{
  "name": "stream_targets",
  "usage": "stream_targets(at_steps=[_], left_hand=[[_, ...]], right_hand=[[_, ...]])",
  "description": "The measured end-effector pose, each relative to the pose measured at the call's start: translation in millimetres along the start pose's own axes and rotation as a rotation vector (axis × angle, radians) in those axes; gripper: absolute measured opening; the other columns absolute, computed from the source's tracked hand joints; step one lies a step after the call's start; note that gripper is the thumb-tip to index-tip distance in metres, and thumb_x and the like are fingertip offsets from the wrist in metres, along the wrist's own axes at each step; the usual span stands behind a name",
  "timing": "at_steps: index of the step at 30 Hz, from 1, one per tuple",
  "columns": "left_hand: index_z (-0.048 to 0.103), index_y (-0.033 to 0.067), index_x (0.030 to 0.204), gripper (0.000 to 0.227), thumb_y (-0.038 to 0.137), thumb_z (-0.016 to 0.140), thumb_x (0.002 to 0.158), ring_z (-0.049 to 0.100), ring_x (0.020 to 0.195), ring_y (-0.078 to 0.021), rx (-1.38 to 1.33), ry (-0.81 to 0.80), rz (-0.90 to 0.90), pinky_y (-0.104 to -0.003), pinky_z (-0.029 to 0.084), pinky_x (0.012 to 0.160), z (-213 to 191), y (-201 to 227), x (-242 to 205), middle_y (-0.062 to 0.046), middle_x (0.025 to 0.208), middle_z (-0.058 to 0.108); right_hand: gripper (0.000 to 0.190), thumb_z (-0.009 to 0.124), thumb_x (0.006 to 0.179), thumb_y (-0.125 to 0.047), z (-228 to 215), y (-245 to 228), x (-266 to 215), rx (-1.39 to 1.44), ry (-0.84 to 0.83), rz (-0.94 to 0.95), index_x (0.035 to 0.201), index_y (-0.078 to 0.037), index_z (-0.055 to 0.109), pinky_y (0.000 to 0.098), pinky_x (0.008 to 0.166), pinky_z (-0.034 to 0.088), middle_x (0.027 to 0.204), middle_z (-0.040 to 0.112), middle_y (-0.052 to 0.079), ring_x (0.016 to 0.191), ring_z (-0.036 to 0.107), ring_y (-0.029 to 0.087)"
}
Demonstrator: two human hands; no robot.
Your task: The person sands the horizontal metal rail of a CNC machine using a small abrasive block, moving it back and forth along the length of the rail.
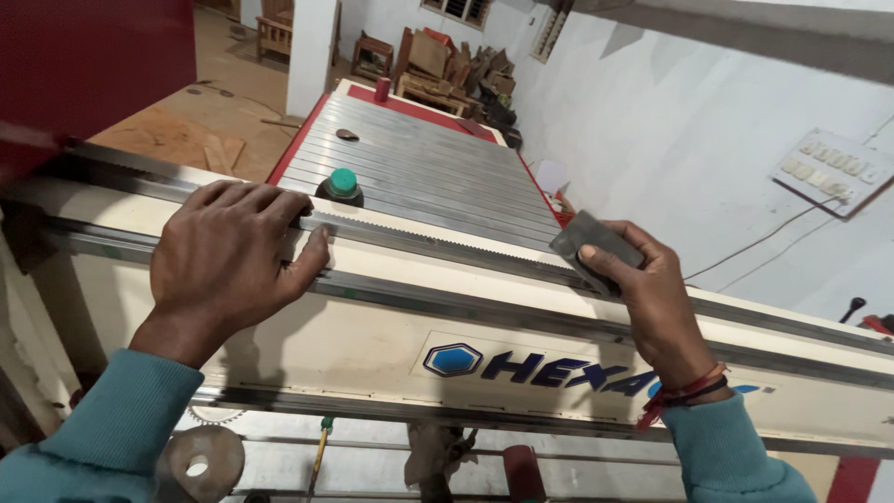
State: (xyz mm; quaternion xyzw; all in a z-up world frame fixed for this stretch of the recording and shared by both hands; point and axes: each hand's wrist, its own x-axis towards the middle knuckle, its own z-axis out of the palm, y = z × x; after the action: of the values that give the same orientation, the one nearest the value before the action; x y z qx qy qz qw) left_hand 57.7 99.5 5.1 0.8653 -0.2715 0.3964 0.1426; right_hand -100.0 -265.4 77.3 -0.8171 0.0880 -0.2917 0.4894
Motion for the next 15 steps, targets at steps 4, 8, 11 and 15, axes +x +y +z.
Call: stream_targets(at_steps=[4,8,11,15], left_hand=[[0.079,0.0115,0.11,0.052,0.054,0.052,0.094,0.074,0.096,-0.0236,0.004,0.059,0.02,-0.038,0.056,0.092,1,0,-2,-0.009,0.104,0.079],[0.079,0.0106,0.108,0.051,0.053,0.052,0.095,0.074,0.09,-0.0223,-0.018,0.01,0.009,-0.038,0.056,0.089,3,-2,-1,-0.009,0.101,0.079],[0.079,0.0099,0.108,0.052,0.052,0.052,0.095,0.074,0.088,-0.0227,-0.015,0.026,0.013,-0.038,0.056,0.09,4,-3,-1,-0.01,0.1,0.079],[0.079,0.009,0.107,0.051,0.051,0.053,0.095,0.074,0.089,-0.0226,-0.041,0.084,0.034,-0.039,0.054,0.097,4,-3,-1,-0.01,0.1,0.079]], right_hand=[[0.029,0.076,0.086,-0.011,3,3,-6,-0.189,0.034,-0.095,0.113,-0.006,0.07,0.0271,0.073,0.061,0.092,0.073,0.008,0.081,0.072,0.013],[0.022,0.075,0.086,-0.009,5,4,-7,-0.531,0.132,-0.251,0.108,-0.007,0.073,0.0303,0.073,0.064,0.096,0.074,0.005,0.084,0.074,0.015],[0.02,0.074,0.087,-0.01,3,2,-7,-0.814,0.163,-0.367,0.107,-0.011,0.078,0.0315,0.075,0.063,0.102,0.075,0.004,0.083,0.074,0.016],[0.022,0.07,0.09,-0.015,12,2,-17,-1.106,0.147,-0.417,0.109,-0.015,0.082,0.0384,0.074,0.059,0.096,0.074,0.008,0.086,0.073,0.024]])
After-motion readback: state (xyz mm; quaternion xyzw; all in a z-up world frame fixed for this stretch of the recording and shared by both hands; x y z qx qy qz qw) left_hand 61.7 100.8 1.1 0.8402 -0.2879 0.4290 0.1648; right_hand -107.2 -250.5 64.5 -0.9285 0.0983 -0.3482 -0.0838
